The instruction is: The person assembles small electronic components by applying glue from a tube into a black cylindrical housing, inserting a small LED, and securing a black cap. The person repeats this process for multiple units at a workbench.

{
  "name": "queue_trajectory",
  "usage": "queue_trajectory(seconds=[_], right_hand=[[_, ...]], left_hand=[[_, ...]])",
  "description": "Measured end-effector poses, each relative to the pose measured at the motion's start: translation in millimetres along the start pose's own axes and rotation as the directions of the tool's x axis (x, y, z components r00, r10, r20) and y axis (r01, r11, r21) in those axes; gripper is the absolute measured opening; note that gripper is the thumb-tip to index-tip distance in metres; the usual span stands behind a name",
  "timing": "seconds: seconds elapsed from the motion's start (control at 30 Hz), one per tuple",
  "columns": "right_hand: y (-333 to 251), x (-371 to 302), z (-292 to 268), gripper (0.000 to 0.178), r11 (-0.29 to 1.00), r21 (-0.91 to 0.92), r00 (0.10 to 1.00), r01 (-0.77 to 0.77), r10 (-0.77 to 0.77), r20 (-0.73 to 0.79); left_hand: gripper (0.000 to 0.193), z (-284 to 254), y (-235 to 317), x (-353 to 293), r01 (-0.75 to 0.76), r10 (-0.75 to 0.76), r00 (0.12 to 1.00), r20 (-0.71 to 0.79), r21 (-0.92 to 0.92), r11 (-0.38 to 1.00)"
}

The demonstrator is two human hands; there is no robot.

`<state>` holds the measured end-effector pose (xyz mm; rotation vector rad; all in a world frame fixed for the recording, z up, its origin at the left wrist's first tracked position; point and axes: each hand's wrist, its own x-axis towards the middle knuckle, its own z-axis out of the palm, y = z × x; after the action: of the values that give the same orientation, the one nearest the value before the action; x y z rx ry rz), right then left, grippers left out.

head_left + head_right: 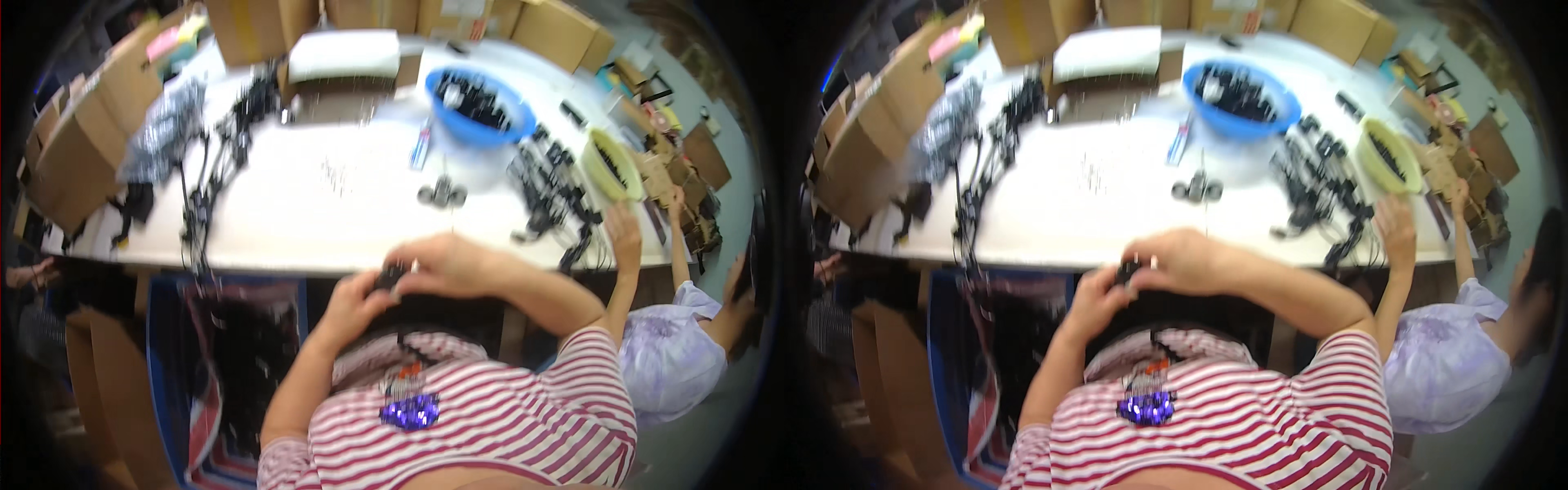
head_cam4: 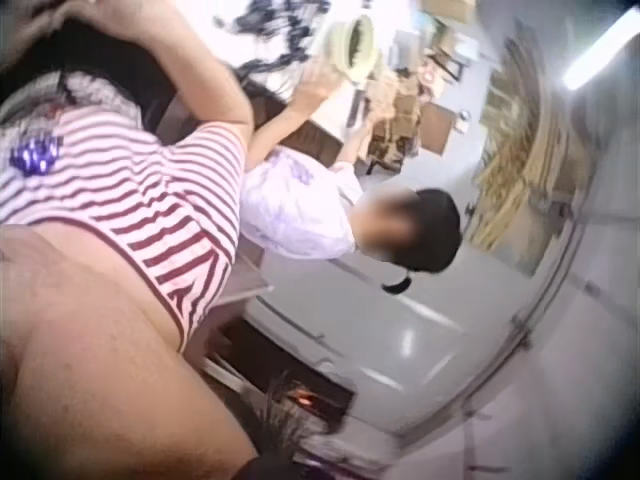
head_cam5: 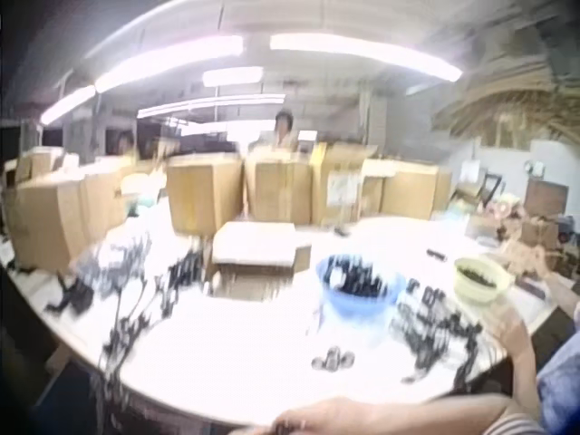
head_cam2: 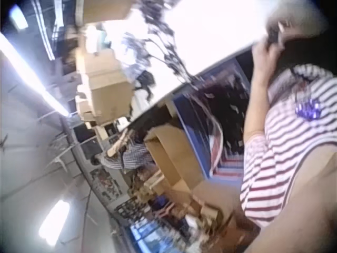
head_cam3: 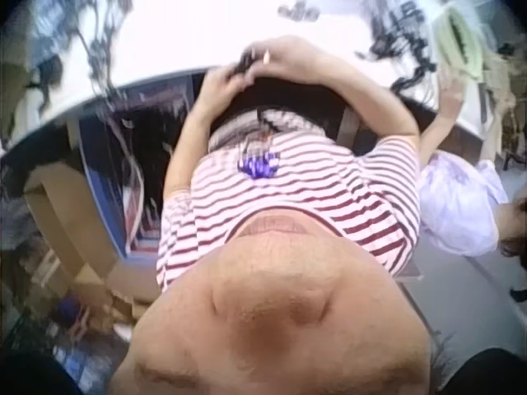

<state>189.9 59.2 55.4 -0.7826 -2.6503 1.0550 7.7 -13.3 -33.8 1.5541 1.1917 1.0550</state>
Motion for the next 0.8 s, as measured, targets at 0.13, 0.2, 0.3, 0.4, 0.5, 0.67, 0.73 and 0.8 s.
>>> queue_trajectory(seconds=[0.13,0.2,0.3,0.4,0.5,0.67,0.73,0.8], right_hand=[[7.5,-3.0,-6.0,0.036,0.99,-0.129,0.998,0.06,-0.063,-0.017],[2.9,-2.6,-9.4,0.037,0.98,-0.131,0.989,0.15,-0.148,0.03],[7.0,2.8,-8.0,0.037,0.892,-0.177,0.908,0.417,-0.416,0.041],[3.4,2.3,-6.2,0.035,0.874,-0.277,0.916,0.399,-0.396,0.069],[-5.7,-0.4,-6.3,0.037,0.877,-0.446,0.982,0.18,-0.136,0.13],[-3.7,-4.8,-11.7,0.039,0.891,-0.362,0.96,0.273,-0.276,0.043],[-0.4,-2.8,-16.3,0.039,0.888,-0.303,0.938,0.346,-0.332,0.1],[3.8,-3.1,-16.9,0.038,0.884,-0.273,0.925,0.379,-0.356,0.131]], left_hand=[[0.011,5.6,-2.6,10.2,0.11,-0.098,0.993,0.073,-0.192,0.975],[0.012,0.6,10.9,8.4,0.088,-0.063,0.992,0.113,-0.224,0.971],[0.022,-5.2,3.4,4.6,0.076,-0.022,0.982,0.185,-0.288,0.955],[0.016,-3.5,6.5,3.3,0.053,-0.005,0.987,0.162,-0.289,0.956],[0.013,1.8,11.6,1.7,0.064,-0.042,0.993,0.108,-0.215,0.975],[0.022,-2.6,1.2,4.6,0.045,-0.029,0.987,0.159,-0.103,0.994],[0.023,-2.5,-5.3,4.2,0.048,-0.001,0.981,0.192,-0.243,0.969],[0.024,-2.8,0.9,4.3,0.046,0.006,0.975,0.221,-0.231,0.972]])
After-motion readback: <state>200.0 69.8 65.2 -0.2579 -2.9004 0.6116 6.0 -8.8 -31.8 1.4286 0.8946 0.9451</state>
